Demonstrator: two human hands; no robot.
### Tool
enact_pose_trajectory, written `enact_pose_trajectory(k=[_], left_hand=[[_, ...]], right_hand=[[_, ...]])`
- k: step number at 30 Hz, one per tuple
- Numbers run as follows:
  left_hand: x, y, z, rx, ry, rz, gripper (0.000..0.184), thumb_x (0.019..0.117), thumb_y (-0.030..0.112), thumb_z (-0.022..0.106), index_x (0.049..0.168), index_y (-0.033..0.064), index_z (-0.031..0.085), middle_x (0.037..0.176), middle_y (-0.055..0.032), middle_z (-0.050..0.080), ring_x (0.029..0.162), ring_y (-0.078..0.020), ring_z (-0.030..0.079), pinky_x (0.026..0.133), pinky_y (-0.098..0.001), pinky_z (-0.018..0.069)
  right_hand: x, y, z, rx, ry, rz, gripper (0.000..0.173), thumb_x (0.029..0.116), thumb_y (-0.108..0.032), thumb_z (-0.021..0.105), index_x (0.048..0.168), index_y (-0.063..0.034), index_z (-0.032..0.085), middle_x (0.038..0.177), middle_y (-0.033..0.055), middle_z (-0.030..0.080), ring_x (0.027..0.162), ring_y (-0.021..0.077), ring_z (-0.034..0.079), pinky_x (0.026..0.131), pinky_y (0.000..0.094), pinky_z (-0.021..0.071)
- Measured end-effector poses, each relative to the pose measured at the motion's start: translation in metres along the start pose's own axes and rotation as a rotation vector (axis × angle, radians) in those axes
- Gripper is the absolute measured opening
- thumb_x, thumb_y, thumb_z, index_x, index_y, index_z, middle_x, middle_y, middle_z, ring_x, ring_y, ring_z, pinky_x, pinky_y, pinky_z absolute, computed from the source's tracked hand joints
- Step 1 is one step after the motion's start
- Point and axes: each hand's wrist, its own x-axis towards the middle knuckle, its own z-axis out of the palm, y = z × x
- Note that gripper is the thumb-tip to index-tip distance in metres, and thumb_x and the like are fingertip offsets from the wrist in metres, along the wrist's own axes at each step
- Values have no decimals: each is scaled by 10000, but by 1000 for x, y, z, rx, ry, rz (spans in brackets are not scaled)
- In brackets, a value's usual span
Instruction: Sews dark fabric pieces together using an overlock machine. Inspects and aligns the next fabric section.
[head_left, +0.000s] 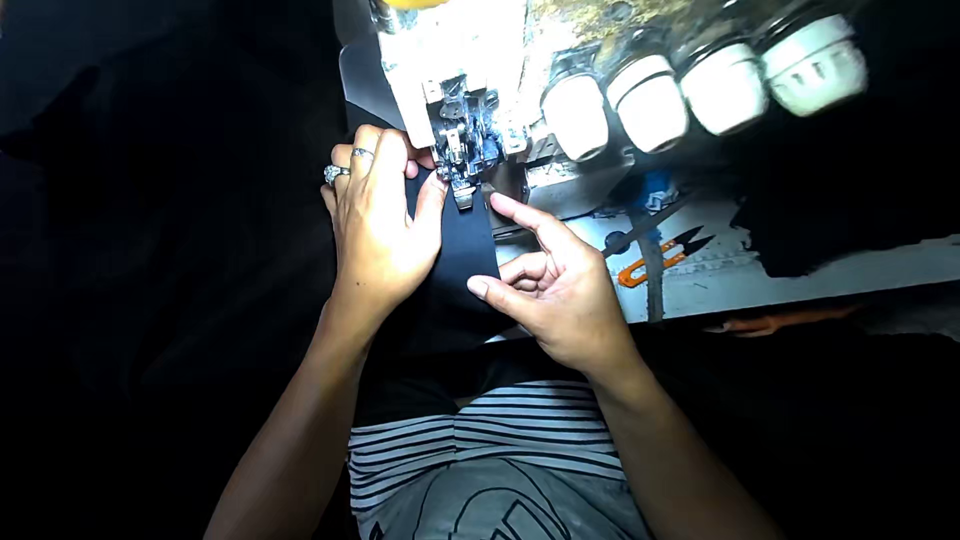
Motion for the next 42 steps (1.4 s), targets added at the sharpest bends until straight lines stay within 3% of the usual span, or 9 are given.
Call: enact_pose_trajectory(k=[3, 6, 12, 15, 20, 24, 29, 35, 42], left_hand=[[3, 2, 2, 40, -4, -9, 255, 998, 358, 525, 1108, 142, 604, 1114, -65, 563, 1129, -285, 511, 895, -552, 355], [2, 4, 2, 52, 4, -2, 257, 977, 322, 539, 1134, 142, 633, 1139, -79, 599, 1178, -317, 527, 909, -593, 374], [-31, 0, -37, -36, 150, 167, 225, 985, 179, 569, 1120, 155, 747, 1230, -44, 687, 1200, -215, 588, 1021, -421, 439], [-80, -14, -32, -128, 64, 179, 289, 1030, 193, 557, 1260, 103, 708, 1354, -72, 655, 1332, -216, 543, 1148, -407, 385], [-181, 13, -31, -386, 38, 164, 265, 965, 190, 708, 1168, 19, 702, 1199, -93, 681, 1196, -215, 604, 1029, -403, 498], [-195, 16, -17, -305, -14, 249, 614, 812, 432, 859, 1280, 103, 634, 1346, -88, 607, 1280, -255, 523, 1099, -485, 379], [-182, 26, 10, -179, 155, 295, 520, 769, 224, 839, 1220, 92, 615, 1405, -148, 559, 1300, -324, 495, 1100, -524, 335], [-189, 41, 16, -206, 248, 275, 117, 919, 76, 672, 989, 168, 695, 1320, -30, 649, 1298, -212, 532, 1125, -478, 338], [-200, 37, -5, -240, 123, 245, 226, 1020, 73, 524, 1019, 190, 717, 1194, 10, 749, 1296, -161, 586, 1170, -477, 292]], right_hand=[[0, 2, 1, -31, 19, -19, 733, 834, -54, 831, 1493, -146, 524, 713, 21, 724, 510, 96, 624, 461, 198, 521], [-8, 7, 4, -5, 21, -25, 700, 825, -46, 843, 1448, -150, 543, 795, 52, 750, 592, 139, 688, 520, 247, 580], [-72, 27, 15, 44, -48, 209, 562, 830, -24, 836, 1339, -46, 598, 849, 57, 768, 683, 136, 722, 652, 293, 625], [-105, 14, 13, 99, -86, 247, 453, 879, 25, 771, 1301, 16, 605, 861, 78, 753, 697, 169, 741, 668, 328, 662], [-121, 0, 10, 188, -37, 280, 344, 868, 77, 751, 1197, 55, 651, 838, 127, 751, 709, 225, 760, 673, 357, 674], [-119, -3, 11, 127, -6, 223, 279, 840, 76, 777, 1094, 31, 669, 792, 111, 749, 663, 202, 750, 643, 342, 667], [-120, -11, 6, 162, -32, 240, 325, 866, 90, 745, 1171, 41, 646, 824, 130, 746, 700, 230, 761, 677, 361, 674], [-124, -15, 1, 239, -7, 262, 376, 860, 71, 741, 1227, 48, 661, 801, 130, 753, 706, 233, 764, 726, 353, 675], [-131, -6, 8, 245, -13, 249, 451, 834, 27, 792, 1221, -32, 567, 758, 53, 738, 635, 183, 746, 622, 305, 667]])
